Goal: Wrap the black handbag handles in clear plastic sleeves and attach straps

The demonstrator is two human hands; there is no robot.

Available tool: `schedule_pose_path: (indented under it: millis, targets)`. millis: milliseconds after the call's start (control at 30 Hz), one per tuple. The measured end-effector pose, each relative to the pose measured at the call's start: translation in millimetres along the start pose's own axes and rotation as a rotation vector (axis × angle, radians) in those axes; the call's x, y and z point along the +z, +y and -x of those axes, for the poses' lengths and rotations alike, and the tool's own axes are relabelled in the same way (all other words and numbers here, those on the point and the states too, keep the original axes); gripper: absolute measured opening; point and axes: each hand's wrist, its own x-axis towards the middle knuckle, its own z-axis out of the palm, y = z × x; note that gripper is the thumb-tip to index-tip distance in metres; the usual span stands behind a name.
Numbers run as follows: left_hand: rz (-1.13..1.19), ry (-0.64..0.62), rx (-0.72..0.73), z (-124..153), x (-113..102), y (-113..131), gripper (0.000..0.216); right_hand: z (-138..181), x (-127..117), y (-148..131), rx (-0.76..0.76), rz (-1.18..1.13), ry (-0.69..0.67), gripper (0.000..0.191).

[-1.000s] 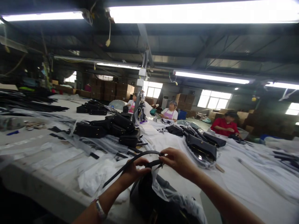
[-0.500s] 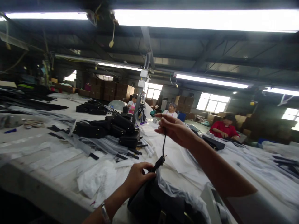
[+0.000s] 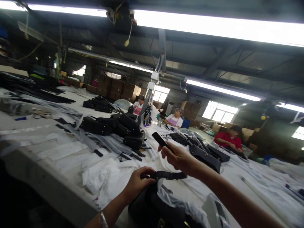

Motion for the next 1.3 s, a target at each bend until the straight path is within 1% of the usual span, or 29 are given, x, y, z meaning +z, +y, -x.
schedule_pose_path:
  millis: [133, 200, 267, 367, 467, 567, 633, 767, 900, 1100, 1167, 1300]
  targets:
    - [0.023, 0.033, -0.005, 4, 4, 1, 0.028, 3, 19, 18, 0.079, -0.191, -0.088, 0.055]
    - [0.026, 0.046, -0.012, 7, 5, 4, 0.028, 5, 22, 25, 0.109, -0.193, -0.074, 0.051]
    - [0.027, 0.061, -0.015, 9, 6, 6, 0.027, 7, 21, 34, 0.131, -0.055, -0.054, 0.046]
    - [0.053, 0.074, -0.018, 11, 7, 9, 0.029, 9, 18, 48, 0.205, 0.188, -0.100, 0.040]
    - [0.070, 0.090, -0.029, 11, 8, 9, 0.030, 12, 18, 57, 0.257, 0.270, -0.107, 0.037]
    - [0.070, 0.103, -0.039, 12, 10, 8, 0.029, 13, 19, 57, 0.288, 0.300, -0.124, 0.030]
    - [0.074, 0.089, -0.044, 12, 10, 8, 0.030, 11, 18, 54, 0.304, 0.310, -0.151, 0.027]
    - [-0.003, 0.060, -0.021, 14, 9, 11, 0.028, 1, 14, 46, 0.324, 0.324, -0.218, 0.026]
    - [-0.054, 0.090, 0.011, 16, 8, 10, 0.027, -6, 18, 44, 0.275, 0.376, -0.263, 0.025]
    - [-0.078, 0.127, 0.027, 16, 11, 9, 0.026, -9, 28, 42, 0.231, 0.482, -0.223, 0.022]
    - [-0.079, 0.132, 0.019, 16, 12, 10, 0.025, -10, 30, 45, 0.226, 0.483, -0.247, 0.023]
    - [-0.121, 0.086, 0.036, 18, 13, 10, 0.024, -12, 38, 54, 0.213, 0.481, -0.326, 0.026]
